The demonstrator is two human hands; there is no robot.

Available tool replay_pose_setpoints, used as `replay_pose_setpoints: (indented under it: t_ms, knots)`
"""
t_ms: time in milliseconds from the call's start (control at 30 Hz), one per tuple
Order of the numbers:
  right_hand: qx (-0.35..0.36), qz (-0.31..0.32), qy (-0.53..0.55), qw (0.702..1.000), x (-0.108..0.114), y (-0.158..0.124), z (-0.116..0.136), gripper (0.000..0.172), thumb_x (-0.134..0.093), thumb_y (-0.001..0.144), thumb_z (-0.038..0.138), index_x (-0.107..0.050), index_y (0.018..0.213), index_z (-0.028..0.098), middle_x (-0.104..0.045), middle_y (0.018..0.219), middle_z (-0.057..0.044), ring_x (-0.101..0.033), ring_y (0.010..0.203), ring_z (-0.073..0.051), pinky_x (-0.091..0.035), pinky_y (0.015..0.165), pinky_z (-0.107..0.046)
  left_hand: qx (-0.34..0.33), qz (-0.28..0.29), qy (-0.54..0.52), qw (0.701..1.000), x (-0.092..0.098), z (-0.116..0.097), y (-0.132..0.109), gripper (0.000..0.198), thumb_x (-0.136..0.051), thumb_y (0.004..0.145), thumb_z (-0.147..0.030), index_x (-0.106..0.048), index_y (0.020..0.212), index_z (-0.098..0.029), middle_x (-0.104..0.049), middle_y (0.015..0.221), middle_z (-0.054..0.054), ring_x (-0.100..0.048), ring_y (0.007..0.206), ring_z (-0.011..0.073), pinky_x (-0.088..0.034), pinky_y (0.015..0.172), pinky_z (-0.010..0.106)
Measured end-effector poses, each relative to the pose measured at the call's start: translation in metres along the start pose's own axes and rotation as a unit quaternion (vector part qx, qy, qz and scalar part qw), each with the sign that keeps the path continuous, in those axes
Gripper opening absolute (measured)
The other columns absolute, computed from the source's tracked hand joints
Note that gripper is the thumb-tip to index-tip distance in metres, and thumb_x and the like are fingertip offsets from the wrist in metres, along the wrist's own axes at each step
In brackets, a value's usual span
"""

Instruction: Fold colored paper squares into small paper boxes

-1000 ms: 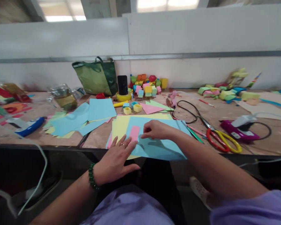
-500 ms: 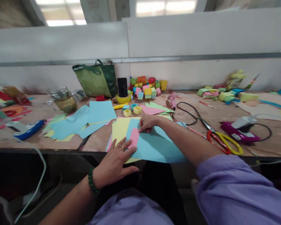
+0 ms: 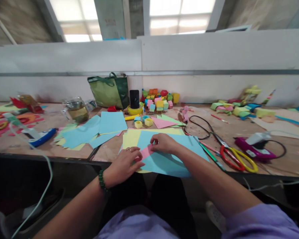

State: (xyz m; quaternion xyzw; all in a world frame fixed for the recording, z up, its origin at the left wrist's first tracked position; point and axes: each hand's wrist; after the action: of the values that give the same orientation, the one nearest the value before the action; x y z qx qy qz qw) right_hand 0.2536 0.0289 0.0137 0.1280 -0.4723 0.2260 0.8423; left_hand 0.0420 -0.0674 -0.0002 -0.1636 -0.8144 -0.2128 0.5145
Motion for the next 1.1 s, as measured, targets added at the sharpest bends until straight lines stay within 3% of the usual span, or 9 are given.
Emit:
replay_pose_setpoints:
  t_ms: [167,233,300,400,500,567,733,900,1100]
  knots:
    - [0.028,-0.129,0.026,0.991,-0.011,-0.025,-0.004,0.018,-0.062,0.08,0.036,-0.062,0.075,0.019,-0.064,0.078,-0.002,-0.055,0.067,-0.014,-0.043,0.062,-0.026,0.043,-0.062,0.023,0.997,-0.008,-0.001,0.007,0.057,-0.065,0.08,-0.028,-0.044,0.133,-0.018,-0.059,0.111,0.01,-0.054,0.103,0.0254,-0.044,0.089,0.04]
    - [0.073,-0.194,0.049,0.977,-0.013,-0.04,0.0,0.016,-0.059,0.085,0.035,-0.061,0.08,0.02,-0.064,0.08,-0.002,-0.056,0.068,-0.014,-0.045,0.064,-0.027,0.046,-0.104,0.037,0.993,-0.009,0.0,0.008,0.052,-0.062,0.081,-0.021,-0.047,0.131,-0.019,-0.058,0.11,0.009,-0.053,0.103,0.0249,-0.043,0.089,0.039]
    - [0.117,-0.222,0.042,0.967,-0.017,-0.055,0.003,0.012,-0.057,0.088,0.032,-0.06,0.082,0.022,-0.064,0.083,-0.002,-0.058,0.077,-0.016,-0.047,0.071,-0.029,0.041,-0.131,0.06,0.989,-0.01,0.002,0.006,0.03,-0.056,0.083,-0.016,-0.059,0.113,-0.02,-0.06,0.1,0.007,-0.053,0.098,0.0237,-0.043,0.087,0.037]
    - [0.152,-0.163,0.009,0.975,-0.024,-0.073,0.004,0.005,-0.056,0.088,0.023,-0.06,0.084,0.022,-0.064,0.091,-0.004,-0.06,0.09,-0.017,-0.048,0.081,-0.03,0.014,-0.13,0.094,0.987,-0.013,0.006,0.001,0.023,-0.048,0.086,-0.011,-0.064,0.1,-0.021,-0.062,0.093,0.006,-0.055,0.092,0.0227,-0.041,0.087,0.039]
    - [0.145,-0.124,-0.008,0.982,-0.031,-0.082,0.001,0.01,-0.053,0.087,0.015,-0.059,0.086,0.022,-0.065,0.098,-0.005,-0.061,0.094,-0.017,-0.05,0.082,-0.03,-0.014,-0.175,0.097,0.98,-0.018,0.006,-0.006,0.052,-0.05,0.082,-0.008,-0.047,0.133,-0.022,-0.057,0.124,0.01,-0.05,0.112,0.0253,-0.036,0.097,0.043]
    - [0.137,-0.123,-0.016,0.983,-0.033,-0.085,0.0,0.012,-0.052,0.086,0.012,-0.058,0.085,0.022,-0.065,0.101,-0.006,-0.061,0.097,-0.017,-0.05,0.084,-0.031,-0.036,-0.201,0.094,0.974,-0.02,0.004,-0.011,0.059,-0.054,0.081,-0.011,-0.042,0.138,-0.022,-0.047,0.139,0.01,-0.043,0.122,0.0275,-0.033,0.102,0.044]
    - [0.136,-0.112,-0.021,0.984,-0.033,-0.09,0.005,0.007,-0.053,0.087,0.019,-0.06,0.088,0.022,-0.067,0.105,-0.007,-0.059,0.103,-0.02,-0.05,0.087,-0.033,-0.071,-0.125,0.067,0.987,-0.022,0.005,-0.018,0.021,-0.051,0.091,-0.027,-0.064,0.107,-0.024,-0.067,0.108,0.004,-0.055,0.098,0.0232,-0.038,0.089,0.044]
    - [0.099,-0.116,-0.021,0.988,-0.031,-0.091,0.009,0.029,-0.06,0.085,0.03,-0.059,0.113,0.021,-0.066,0.102,-0.008,-0.06,0.098,-0.022,-0.05,0.085,-0.036,-0.054,-0.101,0.005,0.993,-0.019,0.008,-0.02,0.016,-0.056,0.089,-0.033,-0.064,0.095,-0.021,-0.065,0.113,0.004,-0.054,0.099,0.023,-0.042,0.086,0.041]
    - [0.048,-0.115,0.021,0.992,-0.024,-0.079,0.001,0.025,-0.052,0.091,0.032,-0.063,0.11,0.022,-0.067,0.108,-0.006,-0.063,0.093,-0.018,-0.051,0.083,-0.032,-0.048,-0.124,0.006,0.991,-0.022,0.006,-0.022,0.018,-0.049,0.092,-0.022,-0.065,0.085,-0.018,-0.063,0.097,0.008,-0.055,0.091,0.0205,-0.047,0.082,0.037]
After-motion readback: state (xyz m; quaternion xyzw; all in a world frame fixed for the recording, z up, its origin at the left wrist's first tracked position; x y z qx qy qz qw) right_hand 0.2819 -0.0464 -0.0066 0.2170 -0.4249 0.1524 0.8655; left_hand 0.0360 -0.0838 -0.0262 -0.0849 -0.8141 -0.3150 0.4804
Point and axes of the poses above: each hand's wrist, its own y-axis towards the middle knuckle, its own x-axis out of the back of the hand, z = x × y
